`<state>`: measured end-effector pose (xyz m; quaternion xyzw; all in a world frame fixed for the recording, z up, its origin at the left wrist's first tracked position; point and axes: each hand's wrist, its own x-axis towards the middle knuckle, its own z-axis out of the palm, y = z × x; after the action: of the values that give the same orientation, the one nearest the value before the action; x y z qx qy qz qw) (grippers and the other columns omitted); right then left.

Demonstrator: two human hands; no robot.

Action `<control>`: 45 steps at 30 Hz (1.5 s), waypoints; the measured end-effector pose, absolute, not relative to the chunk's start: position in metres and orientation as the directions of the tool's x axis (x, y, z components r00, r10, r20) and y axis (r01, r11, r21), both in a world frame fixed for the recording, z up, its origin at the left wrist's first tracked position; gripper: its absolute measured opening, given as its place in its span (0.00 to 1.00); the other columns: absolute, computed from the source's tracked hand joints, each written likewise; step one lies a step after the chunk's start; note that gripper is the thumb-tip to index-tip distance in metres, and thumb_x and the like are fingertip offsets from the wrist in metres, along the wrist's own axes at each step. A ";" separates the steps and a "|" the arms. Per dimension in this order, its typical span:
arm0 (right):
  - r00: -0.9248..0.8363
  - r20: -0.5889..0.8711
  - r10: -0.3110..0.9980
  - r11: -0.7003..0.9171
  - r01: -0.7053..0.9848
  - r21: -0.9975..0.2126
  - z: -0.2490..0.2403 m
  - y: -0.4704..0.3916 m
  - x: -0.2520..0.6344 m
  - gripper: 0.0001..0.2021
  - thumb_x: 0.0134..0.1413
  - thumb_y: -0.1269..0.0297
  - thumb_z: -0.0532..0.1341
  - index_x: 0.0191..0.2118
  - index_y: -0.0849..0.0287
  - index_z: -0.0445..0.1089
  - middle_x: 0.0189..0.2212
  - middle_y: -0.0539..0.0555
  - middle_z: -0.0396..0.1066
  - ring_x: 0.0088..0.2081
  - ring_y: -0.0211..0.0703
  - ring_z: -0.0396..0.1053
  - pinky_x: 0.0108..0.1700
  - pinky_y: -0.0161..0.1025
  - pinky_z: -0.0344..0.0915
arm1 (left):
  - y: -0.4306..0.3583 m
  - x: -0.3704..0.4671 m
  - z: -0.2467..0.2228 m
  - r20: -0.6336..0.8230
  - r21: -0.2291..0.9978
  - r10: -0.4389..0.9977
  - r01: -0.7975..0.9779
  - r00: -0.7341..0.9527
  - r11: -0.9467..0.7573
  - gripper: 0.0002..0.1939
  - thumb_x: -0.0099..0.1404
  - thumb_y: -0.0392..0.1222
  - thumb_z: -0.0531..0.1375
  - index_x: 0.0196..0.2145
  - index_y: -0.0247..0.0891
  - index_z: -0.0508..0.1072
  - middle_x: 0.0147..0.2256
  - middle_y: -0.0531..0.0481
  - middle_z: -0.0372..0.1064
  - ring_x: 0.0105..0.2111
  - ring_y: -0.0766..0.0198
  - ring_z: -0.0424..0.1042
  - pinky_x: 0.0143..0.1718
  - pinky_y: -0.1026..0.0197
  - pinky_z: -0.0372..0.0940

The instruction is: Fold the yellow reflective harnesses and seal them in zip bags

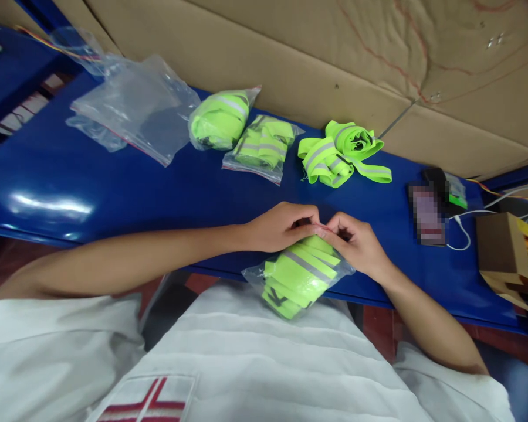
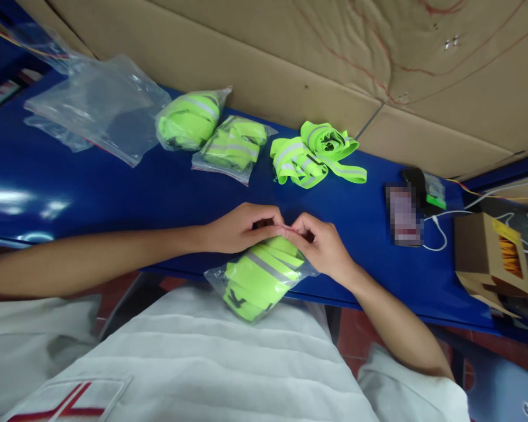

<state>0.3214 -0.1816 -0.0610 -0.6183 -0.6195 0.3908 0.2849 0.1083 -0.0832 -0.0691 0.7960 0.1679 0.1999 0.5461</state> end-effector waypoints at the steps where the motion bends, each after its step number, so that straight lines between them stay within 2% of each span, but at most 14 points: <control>1: -0.083 -0.134 0.987 -0.068 0.546 -0.835 -0.061 -0.182 0.322 0.20 0.64 0.44 0.65 0.33 0.57 0.68 0.28 0.50 0.70 0.29 0.37 0.64 0.32 0.35 0.60 | -0.083 0.108 -0.069 0.131 0.940 0.496 0.052 0.858 -0.338 0.17 0.75 0.51 0.58 0.35 0.36 0.74 0.28 0.55 0.70 0.28 0.69 0.66 0.32 0.66 0.56; 5: -0.124 -0.135 0.983 -0.051 0.520 -0.852 -0.058 -0.183 0.321 0.17 0.66 0.46 0.64 0.37 0.56 0.71 0.31 0.51 0.73 0.31 0.38 0.67 0.35 0.36 0.63 | -0.084 0.107 -0.066 0.112 0.930 0.550 0.107 0.828 -0.351 0.17 0.75 0.51 0.58 0.32 0.36 0.72 0.24 0.58 0.63 0.24 0.71 0.59 0.30 0.65 0.53; 7: -0.108 -0.119 0.987 -0.047 0.514 -0.856 -0.057 -0.183 0.321 0.16 0.66 0.48 0.64 0.36 0.57 0.72 0.30 0.51 0.73 0.31 0.38 0.66 0.35 0.35 0.63 | -0.084 0.107 -0.067 0.144 0.900 0.548 0.122 0.824 -0.419 0.16 0.76 0.49 0.57 0.33 0.37 0.73 0.25 0.57 0.65 0.25 0.70 0.61 0.31 0.65 0.54; 10: -0.094 -0.111 0.989 -0.046 0.521 -0.852 -0.056 -0.185 0.321 0.16 0.66 0.50 0.64 0.34 0.57 0.71 0.28 0.50 0.71 0.29 0.37 0.65 0.31 0.35 0.59 | -0.083 0.107 -0.070 0.231 0.833 0.487 0.088 0.842 -0.547 0.15 0.77 0.47 0.55 0.38 0.37 0.75 0.31 0.53 0.73 0.30 0.68 0.69 0.35 0.65 0.58; 14: -0.096 -0.019 0.995 0.036 0.546 -0.837 -0.056 -0.185 0.322 0.13 0.66 0.54 0.64 0.34 0.57 0.71 0.27 0.49 0.71 0.28 0.36 0.67 0.30 0.33 0.60 | -0.083 0.107 -0.075 0.311 0.784 0.486 0.068 0.817 -0.617 0.12 0.76 0.48 0.58 0.46 0.37 0.76 0.38 0.50 0.77 0.33 0.68 0.73 0.37 0.65 0.61; 18: -0.108 0.120 0.987 0.161 0.592 -0.790 -0.062 -0.184 0.320 0.08 0.66 0.61 0.63 0.35 0.57 0.71 0.28 0.48 0.71 0.29 0.34 0.68 0.34 0.32 0.63 | -0.083 0.106 -0.076 0.380 0.740 0.474 0.046 0.794 -0.671 0.09 0.75 0.43 0.58 0.42 0.36 0.76 0.36 0.51 0.75 0.33 0.69 0.73 0.37 0.66 0.62; 23: -0.108 0.152 0.983 0.186 0.572 -0.799 -0.067 -0.183 0.317 0.06 0.66 0.61 0.64 0.39 0.56 0.71 0.31 0.48 0.72 0.33 0.35 0.70 0.36 0.32 0.65 | -0.083 0.105 -0.073 0.371 0.698 0.448 0.074 0.814 -0.712 0.09 0.75 0.41 0.58 0.40 0.36 0.77 0.36 0.52 0.77 0.35 0.68 0.74 0.38 0.66 0.62; 27: -0.112 0.108 0.988 0.151 0.522 -0.839 -0.067 -0.182 0.317 0.07 0.67 0.59 0.64 0.39 0.56 0.72 0.29 0.47 0.71 0.31 0.34 0.68 0.33 0.31 0.63 | -0.082 0.104 -0.070 0.314 0.766 0.495 0.092 0.810 -0.636 0.11 0.75 0.44 0.59 0.41 0.36 0.79 0.34 0.52 0.78 0.33 0.68 0.75 0.37 0.66 0.62; 31: -0.074 0.047 0.996 0.075 0.449 -0.890 -0.067 -0.180 0.319 0.10 0.65 0.55 0.66 0.39 0.56 0.73 0.29 0.47 0.72 0.29 0.33 0.67 0.33 0.32 0.62 | -0.076 0.103 -0.065 0.221 0.867 0.550 0.096 0.806 -0.489 0.13 0.74 0.47 0.60 0.41 0.35 0.81 0.35 0.51 0.81 0.33 0.67 0.76 0.34 0.66 0.63; 35: -0.063 0.009 0.998 0.038 0.473 -0.881 -0.064 -0.183 0.322 0.11 0.66 0.54 0.66 0.39 0.56 0.73 0.29 0.47 0.72 0.30 0.34 0.67 0.32 0.33 0.61 | -0.073 0.100 -0.061 0.136 0.916 0.578 0.120 0.804 -0.382 0.14 0.73 0.47 0.61 0.42 0.36 0.82 0.37 0.50 0.82 0.33 0.66 0.76 0.33 0.66 0.62; 38: -0.082 -0.015 0.997 0.026 0.477 -0.878 -0.061 -0.186 0.323 0.11 0.67 0.53 0.64 0.41 0.56 0.73 0.28 0.46 0.69 0.29 0.33 0.65 0.30 0.33 0.59 | -0.076 0.099 -0.059 0.123 0.922 0.584 0.125 0.802 -0.367 0.14 0.73 0.48 0.61 0.42 0.35 0.82 0.36 0.49 0.82 0.33 0.66 0.76 0.33 0.66 0.63; 42: -0.111 -0.015 0.994 0.038 0.462 -0.886 -0.060 -0.186 0.324 0.10 0.67 0.53 0.65 0.43 0.55 0.73 0.28 0.45 0.68 0.29 0.33 0.64 0.33 0.33 0.61 | -0.077 0.098 -0.060 0.144 0.942 0.631 0.090 0.762 -0.323 0.14 0.72 0.48 0.61 0.40 0.34 0.79 0.33 0.49 0.79 0.31 0.66 0.74 0.33 0.66 0.63; 45: -0.110 0.007 0.994 0.064 0.520 -0.852 -0.058 -0.186 0.327 0.10 0.69 0.54 0.63 0.44 0.55 0.72 0.27 0.45 0.66 0.29 0.32 0.64 0.33 0.32 0.60 | -0.071 0.098 -0.064 0.150 0.961 0.673 0.052 0.724 -0.270 0.15 0.72 0.50 0.62 0.40 0.34 0.78 0.33 0.49 0.77 0.31 0.66 0.74 0.33 0.66 0.65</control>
<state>0.3274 -0.1859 -0.0579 -0.5809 -0.6513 0.3615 0.3279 0.0978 -0.0708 -0.0636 0.7457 0.2431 0.2810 0.5531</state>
